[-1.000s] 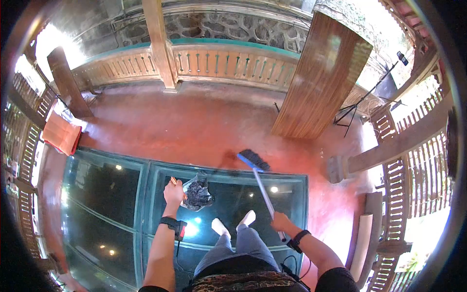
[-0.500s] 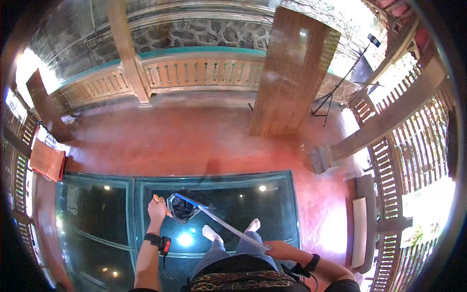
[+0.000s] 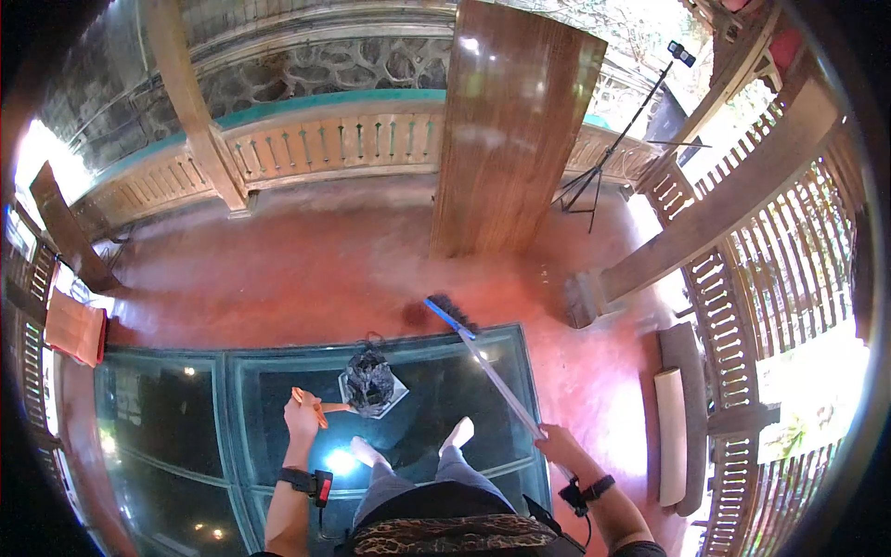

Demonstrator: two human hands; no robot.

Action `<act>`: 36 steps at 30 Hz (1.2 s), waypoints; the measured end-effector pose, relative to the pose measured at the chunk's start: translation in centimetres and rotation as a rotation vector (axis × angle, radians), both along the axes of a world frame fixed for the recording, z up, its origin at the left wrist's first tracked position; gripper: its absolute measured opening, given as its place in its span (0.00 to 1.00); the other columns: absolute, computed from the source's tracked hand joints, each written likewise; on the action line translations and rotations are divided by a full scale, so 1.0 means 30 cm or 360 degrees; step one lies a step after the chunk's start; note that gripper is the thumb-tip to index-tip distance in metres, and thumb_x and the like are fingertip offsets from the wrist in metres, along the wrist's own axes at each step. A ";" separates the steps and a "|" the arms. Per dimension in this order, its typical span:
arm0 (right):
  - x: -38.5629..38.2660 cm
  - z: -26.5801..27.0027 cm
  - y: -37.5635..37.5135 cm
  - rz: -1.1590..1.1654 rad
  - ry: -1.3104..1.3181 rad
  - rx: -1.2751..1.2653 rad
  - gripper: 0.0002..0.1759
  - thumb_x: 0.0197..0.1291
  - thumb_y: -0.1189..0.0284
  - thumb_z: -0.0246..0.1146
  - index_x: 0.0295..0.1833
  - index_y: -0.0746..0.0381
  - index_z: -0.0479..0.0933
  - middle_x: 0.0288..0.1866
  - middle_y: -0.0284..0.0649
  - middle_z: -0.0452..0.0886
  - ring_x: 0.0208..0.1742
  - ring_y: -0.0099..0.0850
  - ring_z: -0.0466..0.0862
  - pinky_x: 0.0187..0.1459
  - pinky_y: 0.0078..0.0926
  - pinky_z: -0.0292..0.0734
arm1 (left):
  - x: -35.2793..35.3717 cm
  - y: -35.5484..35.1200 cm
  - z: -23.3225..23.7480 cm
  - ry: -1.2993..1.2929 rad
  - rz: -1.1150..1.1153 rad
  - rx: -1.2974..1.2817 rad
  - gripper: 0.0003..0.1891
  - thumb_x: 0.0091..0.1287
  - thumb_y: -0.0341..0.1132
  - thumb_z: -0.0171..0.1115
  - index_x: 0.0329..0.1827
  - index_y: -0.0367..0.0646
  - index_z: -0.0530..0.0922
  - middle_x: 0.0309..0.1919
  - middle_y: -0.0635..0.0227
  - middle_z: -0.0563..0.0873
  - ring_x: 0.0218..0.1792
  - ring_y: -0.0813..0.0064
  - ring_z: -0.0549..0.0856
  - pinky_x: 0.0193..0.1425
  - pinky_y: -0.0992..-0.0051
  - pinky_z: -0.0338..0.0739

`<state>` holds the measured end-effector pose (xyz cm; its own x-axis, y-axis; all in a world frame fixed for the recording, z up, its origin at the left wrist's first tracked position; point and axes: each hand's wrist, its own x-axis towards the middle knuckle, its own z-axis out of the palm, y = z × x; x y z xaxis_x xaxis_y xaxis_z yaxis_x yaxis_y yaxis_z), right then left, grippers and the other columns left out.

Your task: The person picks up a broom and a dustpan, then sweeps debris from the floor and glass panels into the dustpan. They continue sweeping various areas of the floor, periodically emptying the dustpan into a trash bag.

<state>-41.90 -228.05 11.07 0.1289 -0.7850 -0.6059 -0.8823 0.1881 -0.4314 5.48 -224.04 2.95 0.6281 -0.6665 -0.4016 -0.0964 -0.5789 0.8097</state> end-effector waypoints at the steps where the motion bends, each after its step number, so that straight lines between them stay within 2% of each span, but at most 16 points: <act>1: -0.033 -0.016 -0.056 -0.0047 0.0013 0.0043 0.19 0.47 0.68 0.55 0.44 0.69 0.70 0.24 0.53 0.75 0.25 0.40 0.78 0.27 0.35 0.72 | -0.049 -0.029 -0.002 0.0052 0.0043 0.0033 0.16 0.55 0.41 0.47 0.27 0.35 0.75 0.24 0.60 0.81 0.28 0.67 0.81 0.35 0.71 0.72; 2: -0.063 -0.039 -0.108 -0.0090 0.0026 0.0086 0.18 0.47 0.68 0.55 0.41 0.69 0.70 0.27 0.56 0.76 0.30 0.45 0.79 0.30 0.37 0.73 | -0.083 -0.055 -0.022 0.0060 0.0046 0.0009 0.16 0.55 0.41 0.47 0.27 0.35 0.75 0.23 0.60 0.81 0.28 0.67 0.81 0.35 0.71 0.72; 4: -0.132 -0.149 -0.210 0.0037 0.0114 -0.0063 0.16 0.47 0.69 0.54 0.39 0.70 0.71 0.25 0.56 0.76 0.28 0.44 0.79 0.30 0.37 0.73 | -0.159 -0.090 -0.075 0.0076 0.0064 -0.0031 0.16 0.55 0.41 0.47 0.27 0.35 0.75 0.23 0.60 0.81 0.27 0.68 0.81 0.34 0.72 0.72; 8: -0.210 -0.315 -0.420 -0.0002 0.0103 -0.0105 0.10 0.44 0.74 0.52 0.31 0.70 0.71 0.20 0.50 0.76 0.21 0.40 0.79 0.24 0.33 0.74 | -0.353 -0.185 0.036 -0.0052 -0.0027 -0.0002 0.16 0.55 0.41 0.47 0.25 0.35 0.75 0.20 0.61 0.80 0.26 0.67 0.81 0.33 0.71 0.72; 11: -0.231 -0.435 -0.560 0.0001 0.0074 0.0085 0.11 0.44 0.74 0.52 0.32 0.71 0.70 0.21 0.51 0.76 0.23 0.41 0.79 0.24 0.35 0.74 | -0.467 -0.229 0.056 -0.0131 -0.0024 -0.0011 0.16 0.55 0.40 0.47 0.24 0.36 0.75 0.20 0.61 0.80 0.25 0.67 0.81 0.32 0.71 0.72; 14: -0.158 -0.397 -0.553 -0.0005 0.0118 0.0193 0.10 0.45 0.75 0.51 0.32 0.71 0.70 0.22 0.53 0.76 0.24 0.42 0.79 0.24 0.36 0.74 | -0.530 -0.261 0.055 -0.0135 -0.0009 -0.0014 0.15 0.55 0.40 0.47 0.24 0.35 0.75 0.20 0.61 0.80 0.25 0.67 0.81 0.32 0.70 0.72; 15: -0.184 -0.457 -0.525 0.0052 0.0105 0.0117 0.15 0.42 0.74 0.54 0.37 0.73 0.69 0.25 0.54 0.77 0.27 0.45 0.79 0.27 0.37 0.75 | -0.556 -0.272 0.070 -0.0118 0.0005 -0.0031 0.15 0.55 0.40 0.47 0.24 0.35 0.75 0.20 0.61 0.80 0.25 0.67 0.81 0.32 0.71 0.72; 17: -0.252 -0.477 -0.441 0.0152 0.0169 0.0083 0.16 0.42 0.73 0.54 0.39 0.71 0.68 0.28 0.54 0.76 0.30 0.46 0.79 0.31 0.38 0.75 | -0.570 -0.271 0.044 -0.0074 0.0016 -0.0046 0.15 0.55 0.39 0.47 0.24 0.35 0.75 0.19 0.62 0.80 0.25 0.68 0.81 0.31 0.71 0.72; 19: -0.304 -0.440 -0.336 0.0243 0.0195 0.0089 0.17 0.42 0.72 0.55 0.40 0.69 0.66 0.30 0.54 0.76 0.33 0.47 0.78 0.34 0.39 0.74 | -0.548 -0.268 -0.054 -0.0016 0.0011 -0.0054 0.15 0.55 0.39 0.48 0.24 0.35 0.75 0.19 0.62 0.80 0.25 0.70 0.81 0.31 0.72 0.72; 22: -0.358 -0.340 -0.165 0.0348 0.0204 0.0301 0.20 0.43 0.69 0.56 0.44 0.66 0.66 0.31 0.54 0.76 0.35 0.48 0.77 0.36 0.41 0.73 | -0.579 -0.270 -0.002 -0.0059 0.0077 -0.0039 0.14 0.54 0.38 0.48 0.24 0.35 0.75 0.19 0.62 0.80 0.25 0.68 0.81 0.31 0.71 0.72; 24: -0.448 -0.363 -0.047 0.0566 -0.0028 -0.0074 0.24 0.47 0.72 0.52 0.53 0.66 0.62 0.25 0.52 0.76 0.20 0.42 0.78 0.20 0.35 0.72 | -0.565 -0.251 -0.009 -0.0069 0.0017 -0.0104 0.14 0.54 0.38 0.48 0.24 0.35 0.75 0.20 0.61 0.80 0.25 0.67 0.80 0.32 0.71 0.72; 27: -0.493 -0.158 -0.074 0.0016 -0.0275 0.0594 0.28 0.48 0.70 0.55 0.57 0.65 0.60 0.23 0.47 0.75 0.17 0.33 0.75 0.17 0.29 0.70 | -0.522 -0.222 -0.040 -0.0161 -0.0014 -0.0120 0.14 0.54 0.39 0.48 0.24 0.34 0.75 0.21 0.60 0.80 0.24 0.69 0.80 0.31 0.72 0.71; 30: -0.550 -0.067 -0.097 -0.0152 -0.0331 0.0621 0.32 0.48 0.67 0.57 0.60 0.64 0.57 0.21 0.42 0.73 0.15 0.26 0.72 0.16 0.24 0.68 | -0.454 -0.181 -0.097 0.0075 0.0134 -0.0108 0.14 0.53 0.38 0.49 0.25 0.33 0.75 0.21 0.60 0.80 0.24 0.69 0.80 0.31 0.72 0.71; 33: -0.503 0.019 -0.190 -0.0103 -0.0174 0.0365 0.27 0.48 0.68 0.57 0.55 0.65 0.62 0.20 0.45 0.74 0.15 0.30 0.73 0.17 0.26 0.69 | -0.447 -0.154 -0.013 0.0150 0.0262 -0.0182 0.14 0.53 0.37 0.49 0.24 0.33 0.75 0.20 0.62 0.80 0.23 0.72 0.79 0.30 0.75 0.71; 35: -0.512 -0.142 -0.265 0.0337 -0.0064 -0.0154 0.19 0.48 0.70 0.55 0.47 0.66 0.67 0.21 0.48 0.74 0.17 0.34 0.75 0.19 0.30 0.70 | -0.430 -0.133 0.016 0.0185 0.0341 -0.0223 0.13 0.53 0.36 0.49 0.24 0.33 0.74 0.20 0.62 0.79 0.22 0.73 0.78 0.29 0.75 0.70; 36: -0.493 -0.213 -0.319 0.0279 -0.0014 -0.0147 0.16 0.47 0.71 0.54 0.43 0.67 0.68 0.22 0.49 0.75 0.19 0.37 0.76 0.20 0.32 0.71 | -0.421 -0.119 0.026 0.0207 0.0378 -0.0253 0.12 0.53 0.35 0.48 0.25 0.33 0.74 0.21 0.61 0.79 0.22 0.73 0.78 0.28 0.75 0.70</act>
<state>-56.69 -237.60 4.69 0.2735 -0.8022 -0.5308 -0.8942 -0.0086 -0.4476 -7.16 -227.60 3.73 0.7239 -0.5683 -0.3912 0.1364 -0.4379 0.8886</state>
